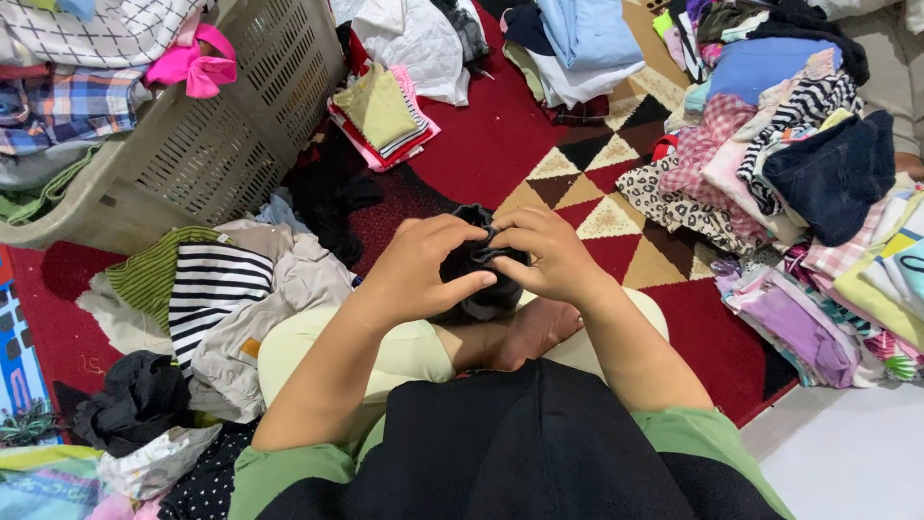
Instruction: Folding various types of laundry including shirts, pants, and socks while sitting on the floor.
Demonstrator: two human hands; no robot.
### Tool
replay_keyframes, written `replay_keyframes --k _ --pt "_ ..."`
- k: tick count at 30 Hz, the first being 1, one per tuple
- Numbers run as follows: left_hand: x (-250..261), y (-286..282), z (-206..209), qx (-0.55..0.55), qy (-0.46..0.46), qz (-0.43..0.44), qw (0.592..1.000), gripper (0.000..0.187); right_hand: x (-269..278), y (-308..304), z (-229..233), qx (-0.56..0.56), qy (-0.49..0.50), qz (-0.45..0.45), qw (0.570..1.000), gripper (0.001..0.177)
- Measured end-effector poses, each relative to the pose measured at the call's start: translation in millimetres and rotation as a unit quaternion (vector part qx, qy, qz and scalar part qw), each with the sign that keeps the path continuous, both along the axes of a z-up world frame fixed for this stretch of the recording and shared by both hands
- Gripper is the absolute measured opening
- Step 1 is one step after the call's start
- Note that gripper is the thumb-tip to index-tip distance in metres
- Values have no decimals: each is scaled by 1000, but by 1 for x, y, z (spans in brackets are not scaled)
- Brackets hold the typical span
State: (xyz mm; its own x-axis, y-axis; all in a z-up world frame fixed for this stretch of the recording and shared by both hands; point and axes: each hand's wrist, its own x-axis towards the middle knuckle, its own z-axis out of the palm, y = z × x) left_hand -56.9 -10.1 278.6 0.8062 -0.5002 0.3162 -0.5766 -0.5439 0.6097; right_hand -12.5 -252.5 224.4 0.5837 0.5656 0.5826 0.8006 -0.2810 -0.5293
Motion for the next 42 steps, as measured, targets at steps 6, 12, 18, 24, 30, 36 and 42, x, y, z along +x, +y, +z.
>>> replay_keyframes --k 6,12,18,24,30,36,42 --pt "14 7 -69 -201 94 13 975 154 -12 4 10 34 -34 -8 999 9" --pt "27 8 -150 -342 308 -28 887 84 -20 10 0 24 -24 -30 999 14" --pt "32 5 -124 -282 242 -17 928 54 -8 3 -3 24 13 -74 997 53" --pt "35 -13 -73 -223 155 5 962 45 -12 13 57 -113 184 -4 976 72" --pt "31 -8 -87 -176 222 107 953 79 21 23 12 -163 236 -102 952 45" --pt "52 51 -190 142 324 212 911 49 24 21 12 -45 238 -111 964 46" --pt "84 90 -210 104 140 321 931 37 73 -13 -57 218 380 -196 877 40"
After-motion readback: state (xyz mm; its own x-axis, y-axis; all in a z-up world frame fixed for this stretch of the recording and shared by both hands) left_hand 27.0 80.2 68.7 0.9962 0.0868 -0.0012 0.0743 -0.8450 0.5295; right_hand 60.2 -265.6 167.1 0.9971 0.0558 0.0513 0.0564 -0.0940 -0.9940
